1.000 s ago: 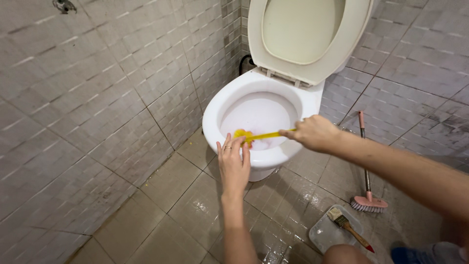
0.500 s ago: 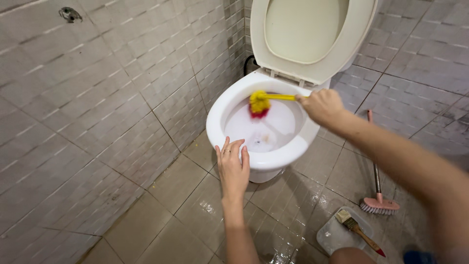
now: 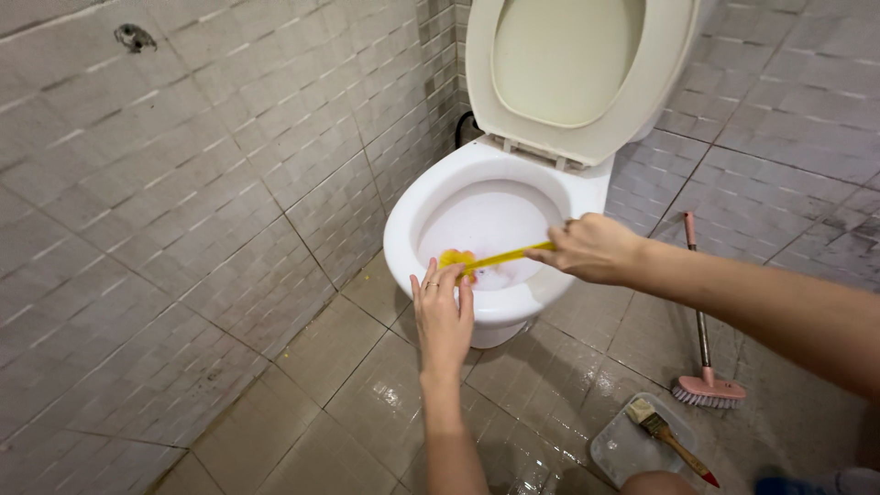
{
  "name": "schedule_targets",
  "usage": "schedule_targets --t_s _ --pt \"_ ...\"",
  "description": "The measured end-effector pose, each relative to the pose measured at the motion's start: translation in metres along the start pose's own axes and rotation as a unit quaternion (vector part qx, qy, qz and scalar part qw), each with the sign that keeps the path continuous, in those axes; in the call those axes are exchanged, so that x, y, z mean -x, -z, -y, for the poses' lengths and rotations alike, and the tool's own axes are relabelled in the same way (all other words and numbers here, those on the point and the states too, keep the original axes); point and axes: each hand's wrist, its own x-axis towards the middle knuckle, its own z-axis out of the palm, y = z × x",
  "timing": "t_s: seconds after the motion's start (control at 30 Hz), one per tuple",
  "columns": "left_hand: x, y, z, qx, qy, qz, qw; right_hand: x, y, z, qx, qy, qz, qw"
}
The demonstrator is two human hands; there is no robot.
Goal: The person pours soapy water from a plastic container into the toilet bowl and scrubs the interior with a brush. They then switch to a yellow toilet brush and continue scrubbing the bowl thoroughly.
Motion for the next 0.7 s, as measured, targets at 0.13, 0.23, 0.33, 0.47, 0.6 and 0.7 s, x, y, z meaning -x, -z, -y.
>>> schedule_targets --t_s 0.13,0.23,0.33,0.47,0.6,0.7 --pt "0.004 -0.002 -0.002 -0.001 -0.004 0.001 1.0 -0.033 -0.023 -0.002 0.097 -0.039 -0.084 0.991" --pt "0.009 0.0 -0.002 0.001 0.003 0.007 1.0 -0.042 -0.042 -0.019 0.038 -0.165 -0.067 0.983" --pt "0.01 0.003 0.001 -0.002 0.007 0.006 1.0 -0.034 -0.049 -0.029 -0.025 -0.268 0.073 0.96" --pt "0.011 0.005 0.006 -0.009 0.005 0.004 1.0 -0.015 -0.028 -0.018 -0.05 -0.313 0.09 0.944" --pt "0.008 0.004 0.01 -0.018 0.008 0.011 1.0 0.001 0.003 -0.024 -0.111 -0.308 0.202 0.923" --pt "0.007 0.001 0.011 -0.023 0.013 0.017 1.0 -0.01 0.006 -0.024 -0.145 -0.288 0.233 0.917"
